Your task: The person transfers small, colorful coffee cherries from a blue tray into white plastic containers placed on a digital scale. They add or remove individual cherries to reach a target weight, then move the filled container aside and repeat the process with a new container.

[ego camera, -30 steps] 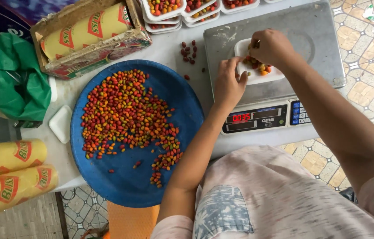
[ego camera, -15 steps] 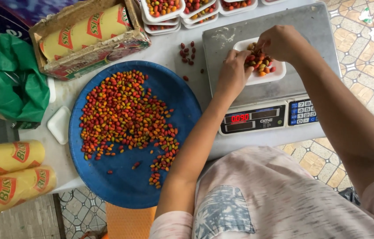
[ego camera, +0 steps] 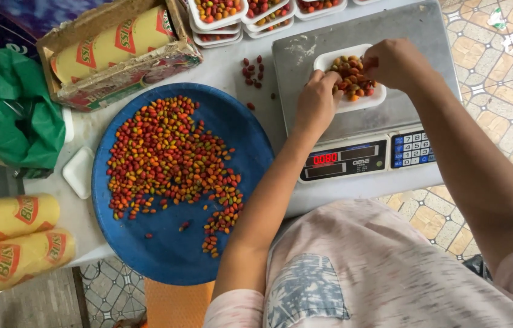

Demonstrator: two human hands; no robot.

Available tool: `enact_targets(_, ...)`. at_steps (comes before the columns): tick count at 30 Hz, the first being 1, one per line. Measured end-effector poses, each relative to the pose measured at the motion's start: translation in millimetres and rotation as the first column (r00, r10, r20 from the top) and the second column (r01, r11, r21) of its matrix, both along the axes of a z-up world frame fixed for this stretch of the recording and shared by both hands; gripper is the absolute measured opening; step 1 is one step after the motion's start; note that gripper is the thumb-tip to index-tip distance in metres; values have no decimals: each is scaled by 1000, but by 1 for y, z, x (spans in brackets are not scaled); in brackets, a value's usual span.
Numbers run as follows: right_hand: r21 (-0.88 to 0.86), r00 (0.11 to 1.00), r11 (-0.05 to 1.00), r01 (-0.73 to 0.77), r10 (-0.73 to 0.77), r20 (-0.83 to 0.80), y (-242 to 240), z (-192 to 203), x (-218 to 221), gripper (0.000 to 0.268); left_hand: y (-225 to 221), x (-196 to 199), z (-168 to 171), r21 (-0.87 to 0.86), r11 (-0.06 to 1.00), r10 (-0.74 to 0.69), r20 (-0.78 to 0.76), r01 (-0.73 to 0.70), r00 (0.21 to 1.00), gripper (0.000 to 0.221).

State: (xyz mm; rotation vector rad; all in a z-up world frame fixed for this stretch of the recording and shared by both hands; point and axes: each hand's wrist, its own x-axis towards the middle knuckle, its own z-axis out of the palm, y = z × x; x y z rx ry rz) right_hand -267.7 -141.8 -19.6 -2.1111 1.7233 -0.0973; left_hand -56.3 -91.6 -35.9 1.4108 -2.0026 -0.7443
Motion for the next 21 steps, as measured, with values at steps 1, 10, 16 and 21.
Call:
enact_targets(1,-48,996,996,-76,74,-49,-1,-12,-2,9,1,0,1,-18,1000,-15,23,15,1000,17)
enact_targets(10,-97,980,994,50,-30,197,22,44,-3,8,9,22,25,29,999,38,-77,-36,996,21)
enact_targets(16,-249,913,965,84,25,406,52,82,-18,5,30,80,49,-90,987,104,-262,-132,959,15)
enact_targets(21,-320,909,932,171,-24,417,75,91,-22,6,55,129,74,-145,973,125,-314,-177,941,13)
